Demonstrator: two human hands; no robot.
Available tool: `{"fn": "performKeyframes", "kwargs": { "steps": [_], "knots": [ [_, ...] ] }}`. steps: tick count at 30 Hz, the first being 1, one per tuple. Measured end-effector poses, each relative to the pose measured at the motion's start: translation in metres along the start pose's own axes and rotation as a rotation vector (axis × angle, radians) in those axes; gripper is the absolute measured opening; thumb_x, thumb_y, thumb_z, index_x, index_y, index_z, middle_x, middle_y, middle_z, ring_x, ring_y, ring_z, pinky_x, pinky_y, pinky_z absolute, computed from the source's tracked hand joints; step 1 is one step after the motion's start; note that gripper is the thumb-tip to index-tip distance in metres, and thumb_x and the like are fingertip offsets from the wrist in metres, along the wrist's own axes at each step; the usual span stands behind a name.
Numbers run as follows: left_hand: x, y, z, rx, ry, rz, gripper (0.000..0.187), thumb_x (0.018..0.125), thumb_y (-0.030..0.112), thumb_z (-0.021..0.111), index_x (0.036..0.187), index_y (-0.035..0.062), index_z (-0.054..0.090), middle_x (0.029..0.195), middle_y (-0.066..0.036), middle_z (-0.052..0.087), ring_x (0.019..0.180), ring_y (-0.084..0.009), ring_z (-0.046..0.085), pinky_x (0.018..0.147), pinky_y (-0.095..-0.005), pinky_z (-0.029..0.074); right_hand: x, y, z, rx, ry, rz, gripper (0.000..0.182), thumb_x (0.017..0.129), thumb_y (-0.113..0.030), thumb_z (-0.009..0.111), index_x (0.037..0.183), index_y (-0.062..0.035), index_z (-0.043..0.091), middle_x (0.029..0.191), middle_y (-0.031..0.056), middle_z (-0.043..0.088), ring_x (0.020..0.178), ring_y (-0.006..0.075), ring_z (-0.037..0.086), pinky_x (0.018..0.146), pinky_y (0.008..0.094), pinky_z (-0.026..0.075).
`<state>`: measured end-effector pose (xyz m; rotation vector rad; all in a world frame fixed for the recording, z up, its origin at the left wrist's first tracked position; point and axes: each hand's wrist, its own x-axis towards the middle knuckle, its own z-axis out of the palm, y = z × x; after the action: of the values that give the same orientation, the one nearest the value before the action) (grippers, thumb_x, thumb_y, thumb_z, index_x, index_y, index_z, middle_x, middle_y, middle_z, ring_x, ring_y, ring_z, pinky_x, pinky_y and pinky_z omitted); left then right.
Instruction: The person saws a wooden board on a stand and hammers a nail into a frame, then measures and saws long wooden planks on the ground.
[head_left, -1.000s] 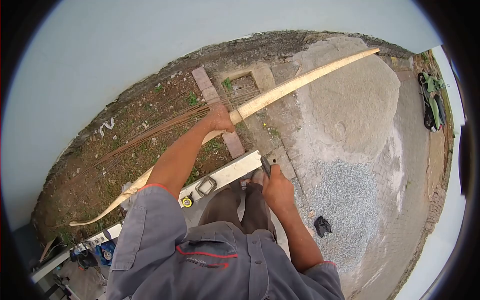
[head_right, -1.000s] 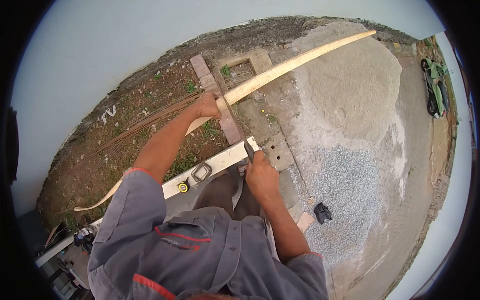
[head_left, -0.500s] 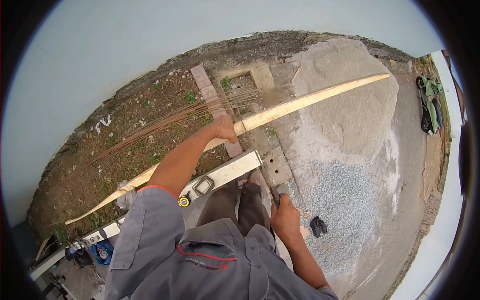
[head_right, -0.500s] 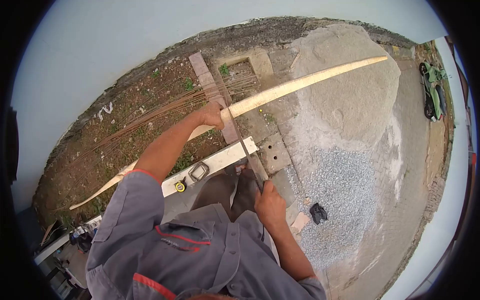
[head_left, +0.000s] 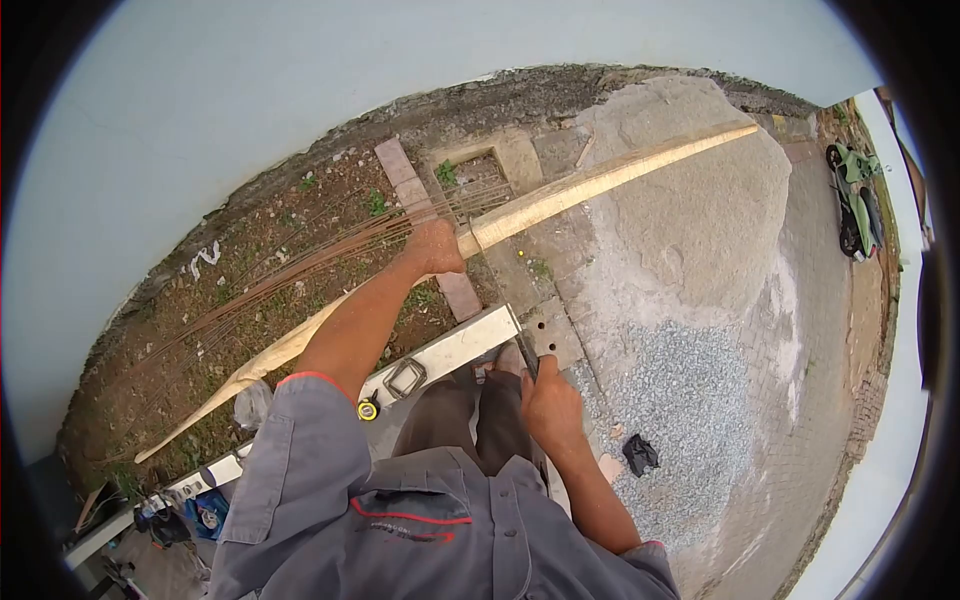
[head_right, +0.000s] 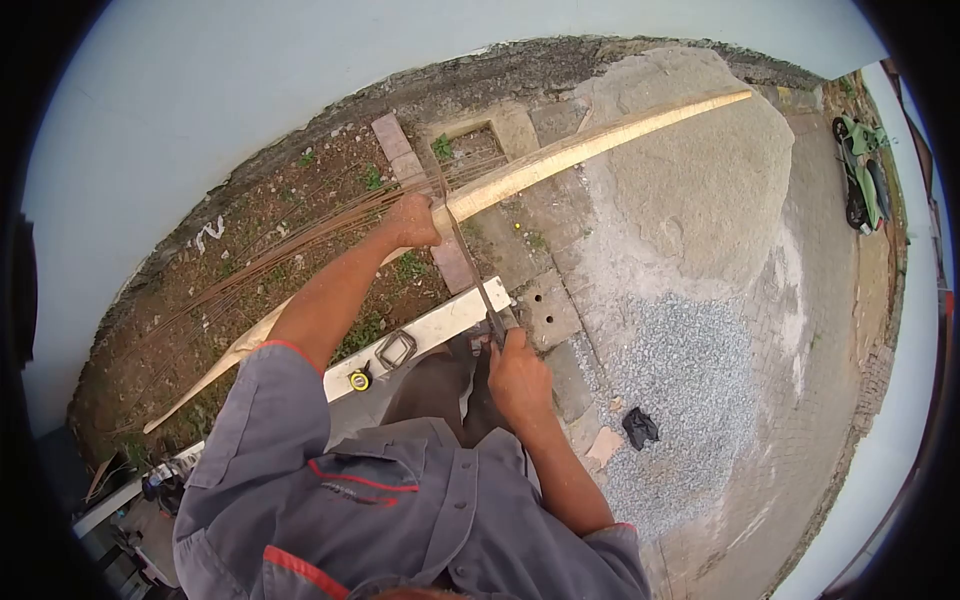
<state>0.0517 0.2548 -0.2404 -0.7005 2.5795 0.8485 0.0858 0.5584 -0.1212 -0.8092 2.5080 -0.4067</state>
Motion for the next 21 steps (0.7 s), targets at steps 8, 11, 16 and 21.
{"fn": "performKeyframes", "kwargs": {
  "steps": [8,11,16,21],
  "knots": [
    [-0.031,0.025,-0.014,0.101,0.135,-0.196,0.033,0.076,0.014,0.066,0.104,-0.0032,0.064,0.1,-0.025,0.069,0.094,-0.0371,0.069,0.079,-0.0458,0.057,0.117,-0.036,0.034,-0.016,0.106,-0.135,0.015,0.089,-0.007,0.052,0.097,0.0042,0.047,0.079,0.0267,0.067,0.073,0.0473,0.067,0.064,0.0527,0.055],
    [-0.036,0.009,0.005,0.08,0.129,-0.206,0.036,0.077,0.013,0.066,0.108,-0.0048,0.058,0.099,-0.026,0.069,0.093,-0.0375,0.069,0.078,-0.0459,0.057,0.053,-0.024,0.015,-0.035,0.022,-0.106,0.021,0.09,-0.012,0.057,0.099,0.0027,0.046,0.08,0.0287,0.066,0.072,0.0463,0.067,0.064,0.0509,0.055],
    [-0.027,0.008,0.015,0.086,0.166,-0.192,0.032,0.078,0.006,0.063,0.106,-0.006,0.055,0.096,-0.026,0.069,0.09,-0.0396,0.069,0.078,-0.0464,0.056,0.001,-0.011,0.001,-0.022,-0.104,0.04,0.025,0.09,-0.014,0.058,0.101,0.0036,0.045,0.081,0.0312,0.065,0.073,0.0475,0.067,0.063,0.0536,0.054],
    [-0.038,0.015,-0.004,0.072,0.144,-0.198,0.032,0.078,0.006,0.063,0.106,-0.0058,0.054,0.098,-0.027,0.067,0.092,-0.0381,0.069,0.078,-0.0462,0.056,0.108,-0.037,0.04,-0.021,0.013,-0.126,0.017,0.086,-0.003,0.05,0.099,0.0077,0.046,0.081,0.0301,0.066,0.074,0.0454,0.068,0.066,0.053,0.055]
  ]
}}
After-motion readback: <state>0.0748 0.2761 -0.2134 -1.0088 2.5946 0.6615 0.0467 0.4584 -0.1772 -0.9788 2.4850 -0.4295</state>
